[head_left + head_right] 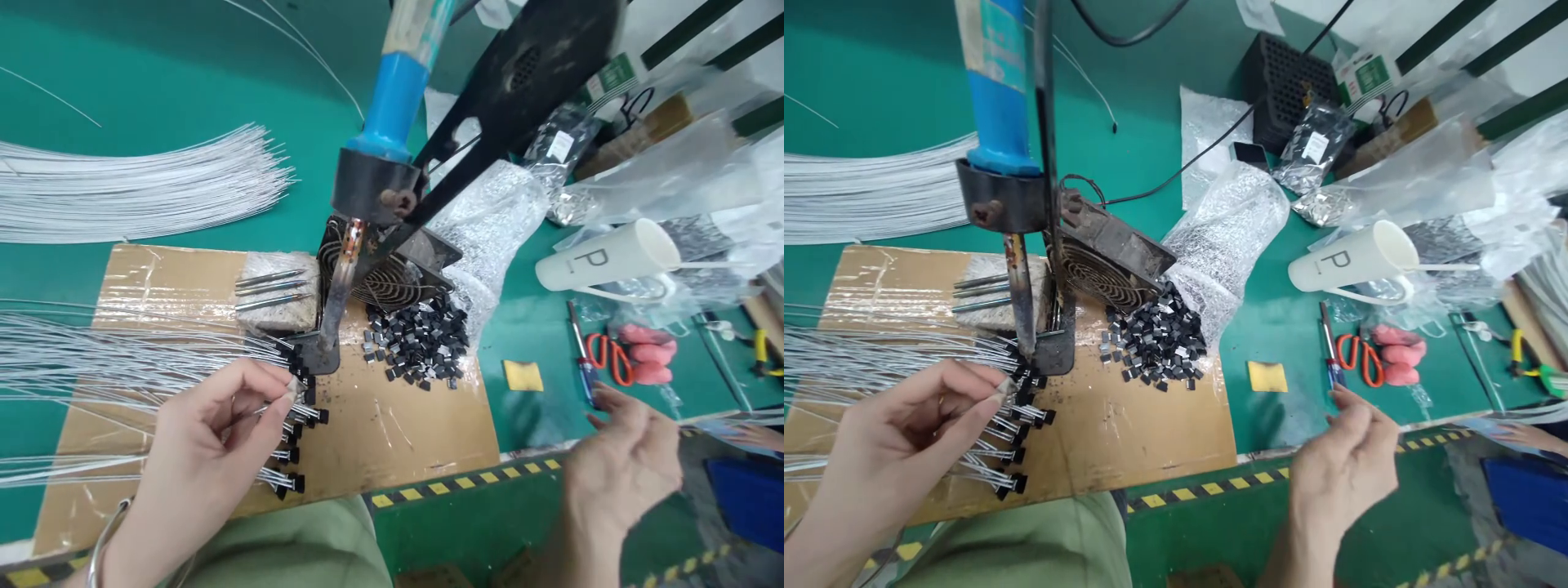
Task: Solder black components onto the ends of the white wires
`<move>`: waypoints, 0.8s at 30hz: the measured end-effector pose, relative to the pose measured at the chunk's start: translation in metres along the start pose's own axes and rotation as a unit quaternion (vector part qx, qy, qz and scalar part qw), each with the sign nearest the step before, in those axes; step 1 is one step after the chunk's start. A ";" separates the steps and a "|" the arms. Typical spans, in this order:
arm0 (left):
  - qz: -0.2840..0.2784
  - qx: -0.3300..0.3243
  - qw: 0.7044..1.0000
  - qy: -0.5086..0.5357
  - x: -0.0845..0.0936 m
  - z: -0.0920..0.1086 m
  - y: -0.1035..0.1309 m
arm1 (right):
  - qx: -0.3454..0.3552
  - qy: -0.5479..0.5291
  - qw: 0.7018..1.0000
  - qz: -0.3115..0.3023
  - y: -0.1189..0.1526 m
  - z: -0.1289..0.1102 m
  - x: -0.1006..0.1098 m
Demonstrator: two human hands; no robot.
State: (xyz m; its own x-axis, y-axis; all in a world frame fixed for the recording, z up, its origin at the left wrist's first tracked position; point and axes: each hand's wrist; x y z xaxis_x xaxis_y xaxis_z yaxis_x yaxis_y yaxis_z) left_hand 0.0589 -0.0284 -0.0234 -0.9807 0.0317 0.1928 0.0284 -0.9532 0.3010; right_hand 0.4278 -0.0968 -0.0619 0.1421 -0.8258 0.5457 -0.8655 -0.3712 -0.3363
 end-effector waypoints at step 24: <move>-0.003 -0.072 0.996 -0.052 -0.011 0.011 -0.011 | -0.009 -0.328 0.818 -0.472 0.140 -0.134 -0.037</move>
State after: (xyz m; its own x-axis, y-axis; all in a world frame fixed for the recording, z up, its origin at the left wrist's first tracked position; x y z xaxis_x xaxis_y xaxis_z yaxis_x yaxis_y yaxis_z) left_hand 0.0711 -0.0154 -0.0186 -0.9553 0.0619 0.2889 -0.0131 -0.9857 0.1678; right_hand 0.2375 -0.0614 -0.0265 0.9737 -0.2265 0.0247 -0.2268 -0.9739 0.0117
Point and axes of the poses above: each hand's wrist, its own y-axis away from the middle knuckle, its own x-axis out of the back of the hand, z = x × y, and after that the axes turned 2 degrees about z, right-handed
